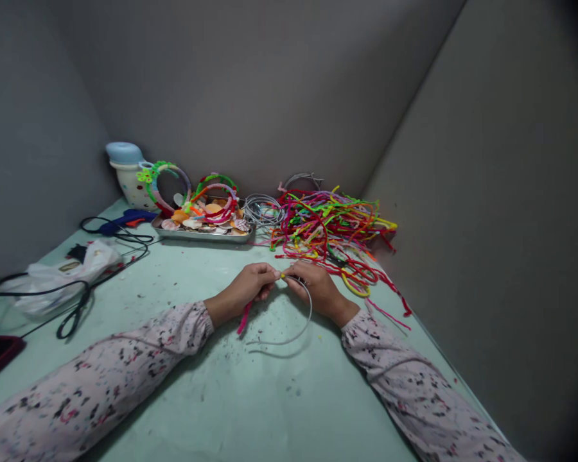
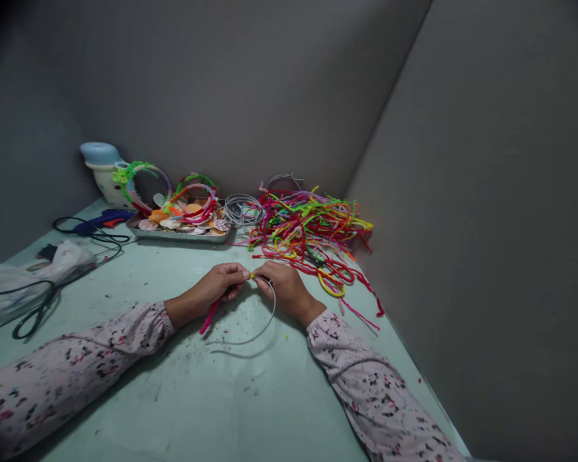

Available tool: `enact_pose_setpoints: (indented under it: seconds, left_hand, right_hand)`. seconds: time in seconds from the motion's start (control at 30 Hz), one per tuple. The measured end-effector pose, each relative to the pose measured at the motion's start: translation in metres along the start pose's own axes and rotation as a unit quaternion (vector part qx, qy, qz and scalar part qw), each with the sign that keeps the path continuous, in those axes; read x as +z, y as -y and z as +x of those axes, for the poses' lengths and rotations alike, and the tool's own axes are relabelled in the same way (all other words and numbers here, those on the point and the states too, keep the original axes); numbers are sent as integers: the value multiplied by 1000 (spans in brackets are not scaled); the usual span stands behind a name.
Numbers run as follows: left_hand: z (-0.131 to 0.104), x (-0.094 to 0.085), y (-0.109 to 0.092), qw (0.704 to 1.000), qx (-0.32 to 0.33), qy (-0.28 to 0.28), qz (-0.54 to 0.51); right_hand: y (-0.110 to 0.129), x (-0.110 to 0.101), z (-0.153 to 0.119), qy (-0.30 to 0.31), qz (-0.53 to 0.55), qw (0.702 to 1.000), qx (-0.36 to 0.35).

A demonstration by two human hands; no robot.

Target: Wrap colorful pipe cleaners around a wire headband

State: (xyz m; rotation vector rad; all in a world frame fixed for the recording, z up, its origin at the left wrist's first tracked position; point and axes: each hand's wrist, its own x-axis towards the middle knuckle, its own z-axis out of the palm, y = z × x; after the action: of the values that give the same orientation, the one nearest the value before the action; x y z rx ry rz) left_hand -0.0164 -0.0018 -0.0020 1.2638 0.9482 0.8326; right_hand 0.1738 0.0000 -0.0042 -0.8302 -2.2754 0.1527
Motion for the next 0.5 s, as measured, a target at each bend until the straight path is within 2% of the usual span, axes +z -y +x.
enact_pose_setpoints:
  seconds: [0.3,0.5]
  left_hand:
    - [1,-3,0,1000,-16,22,-4]
    - [3,-5,-1,999,-27,33,-14]
  right_hand:
    - [1,-2,-3,8,-104,994,-41]
    - [-1,-2,-5,3,-132,989,-72]
